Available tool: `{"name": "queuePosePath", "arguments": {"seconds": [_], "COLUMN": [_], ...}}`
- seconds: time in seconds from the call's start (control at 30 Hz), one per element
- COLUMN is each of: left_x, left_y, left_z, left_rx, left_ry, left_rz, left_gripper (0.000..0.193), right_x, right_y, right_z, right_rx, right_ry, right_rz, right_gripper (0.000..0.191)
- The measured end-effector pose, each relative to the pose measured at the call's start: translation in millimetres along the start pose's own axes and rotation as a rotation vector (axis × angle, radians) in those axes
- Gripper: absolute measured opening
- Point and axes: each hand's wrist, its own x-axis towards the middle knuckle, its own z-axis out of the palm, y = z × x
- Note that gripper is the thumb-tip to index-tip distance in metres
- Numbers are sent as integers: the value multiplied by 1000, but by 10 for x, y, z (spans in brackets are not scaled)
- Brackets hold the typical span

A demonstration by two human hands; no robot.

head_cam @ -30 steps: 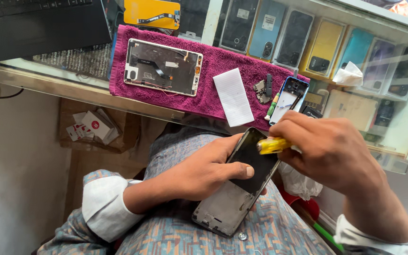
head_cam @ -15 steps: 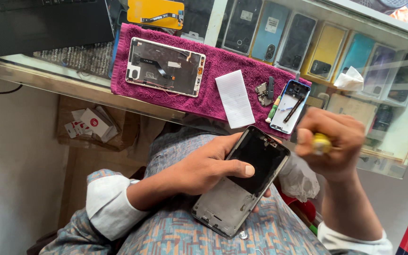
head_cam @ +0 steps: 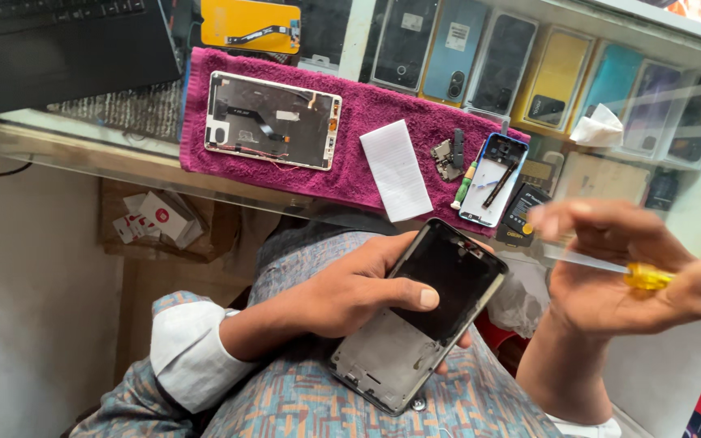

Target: The person holds a disassembled phone frame on their lap and uses a yellow pry tool to scrape old adhesive and residue from the frame's edges, working around the perimeter. They then set the frame on the counter, pick up a small red component, and handle it while standing near a workbench.

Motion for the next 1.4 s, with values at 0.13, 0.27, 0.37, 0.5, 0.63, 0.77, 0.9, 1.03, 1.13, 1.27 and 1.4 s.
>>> {"name": "queuePosePath", "arguments": {"seconds": [0.13, 0.27, 0.37, 0.5, 0.63, 0.77, 0.9, 1.03, 1.13, 1.27, 1.4], "left_x": [77, 72, 60, 54, 48, 30, 14, 5, -2, -6, -10], "left_y": [-38, -56, -65, -79, -100, -95, -85, -96, -107, -119, -120], "left_z": [-17, -22, -24, -29, -22, -18, -9, 0, -3, -6, 2], "left_rx": [33, -121, -201, -216, -227, -225, -208, -212, -212, -215, -206], "left_ry": [70, 93, 107, 127, 138, 126, 131, 142, 133, 133, 132], "left_rz": [-1, -64, -96, -125, -131, -126, -126, -121, -123, -125, -125], "left_gripper": [49, 49, 52, 51, 51, 52, 53, 53, 52, 51, 51], "right_x": [1, 6, 39, 91, 110, 111, 127, 139, 134, 133, 136], "right_y": [-85, -194, -238, -269, -298, -337, -356, -350, -345, -362, -372], "right_z": [161, 404, 498, 508, 499, 494, 471, 455, 462, 471, 495], "right_rx": [-205, -415, -496, -558, -530, -576, -591, -589, -607, -604, -599], "right_ry": [-17, -185, -237, -314, -353, -369, -384, -429, -430, -435, -426], "right_rz": [-44, -58, -35, -58, -62, -62, -79, -132, -140, -147, -164], "right_gripper": [56, 33, 23, 16, 15, 15, 14, 14, 13, 11, 10]}}
